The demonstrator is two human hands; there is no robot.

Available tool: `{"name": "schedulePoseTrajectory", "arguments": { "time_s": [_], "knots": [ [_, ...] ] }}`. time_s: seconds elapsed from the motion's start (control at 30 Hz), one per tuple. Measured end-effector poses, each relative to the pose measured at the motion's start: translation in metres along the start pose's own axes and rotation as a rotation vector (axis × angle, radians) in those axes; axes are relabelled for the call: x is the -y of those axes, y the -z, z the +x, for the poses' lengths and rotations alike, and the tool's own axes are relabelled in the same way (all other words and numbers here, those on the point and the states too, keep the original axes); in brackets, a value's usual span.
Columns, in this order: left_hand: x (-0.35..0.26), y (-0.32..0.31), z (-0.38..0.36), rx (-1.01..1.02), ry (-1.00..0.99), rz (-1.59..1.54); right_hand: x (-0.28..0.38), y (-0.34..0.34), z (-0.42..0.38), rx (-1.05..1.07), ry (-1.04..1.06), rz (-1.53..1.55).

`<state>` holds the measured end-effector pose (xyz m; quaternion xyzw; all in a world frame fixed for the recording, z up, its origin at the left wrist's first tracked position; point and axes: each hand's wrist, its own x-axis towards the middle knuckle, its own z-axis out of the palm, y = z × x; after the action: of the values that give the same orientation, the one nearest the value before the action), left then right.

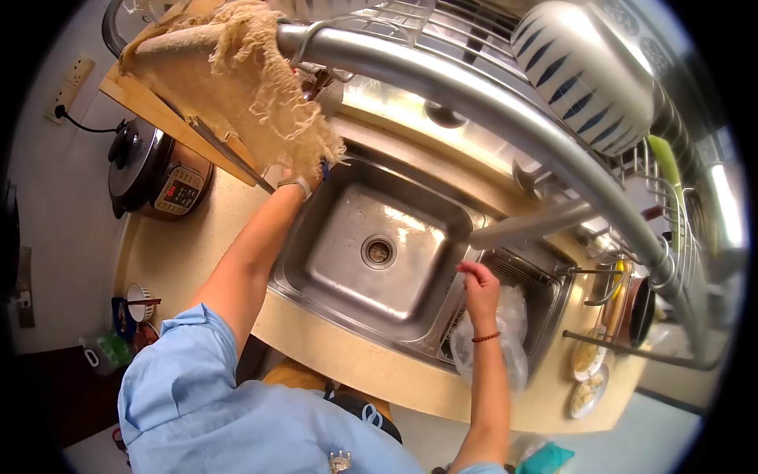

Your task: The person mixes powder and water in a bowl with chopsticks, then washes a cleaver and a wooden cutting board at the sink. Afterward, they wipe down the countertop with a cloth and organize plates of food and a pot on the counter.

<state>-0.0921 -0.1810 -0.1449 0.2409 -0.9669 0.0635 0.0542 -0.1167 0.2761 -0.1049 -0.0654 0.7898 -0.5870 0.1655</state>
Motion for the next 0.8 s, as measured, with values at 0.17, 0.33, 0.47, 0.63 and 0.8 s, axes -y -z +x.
{"name": "schedulePoseTrajectory", "arguments": {
  "time_s": [0.17,0.33,0.47,0.63,0.8],
  "knots": [
    [0.005,0.037,-0.059,0.388,0.229,-0.156,0.010,-0.083,-0.021,0.314,-0.138,0.097],
    [-0.027,0.101,-0.130,0.448,0.123,-0.525,0.025,-0.172,-0.051,0.455,-0.474,0.424],
    [-0.063,0.110,-0.212,0.458,-0.143,-0.951,0.004,-0.216,-0.046,0.483,-0.669,1.076],
    [-0.002,0.124,-0.248,0.119,-0.118,-0.684,0.029,-0.140,-0.026,0.033,-0.188,0.751],
    [0.109,0.094,-0.265,0.266,0.199,-0.202,-0.045,-0.049,0.073,-0.528,0.028,0.286]
  ]
}}
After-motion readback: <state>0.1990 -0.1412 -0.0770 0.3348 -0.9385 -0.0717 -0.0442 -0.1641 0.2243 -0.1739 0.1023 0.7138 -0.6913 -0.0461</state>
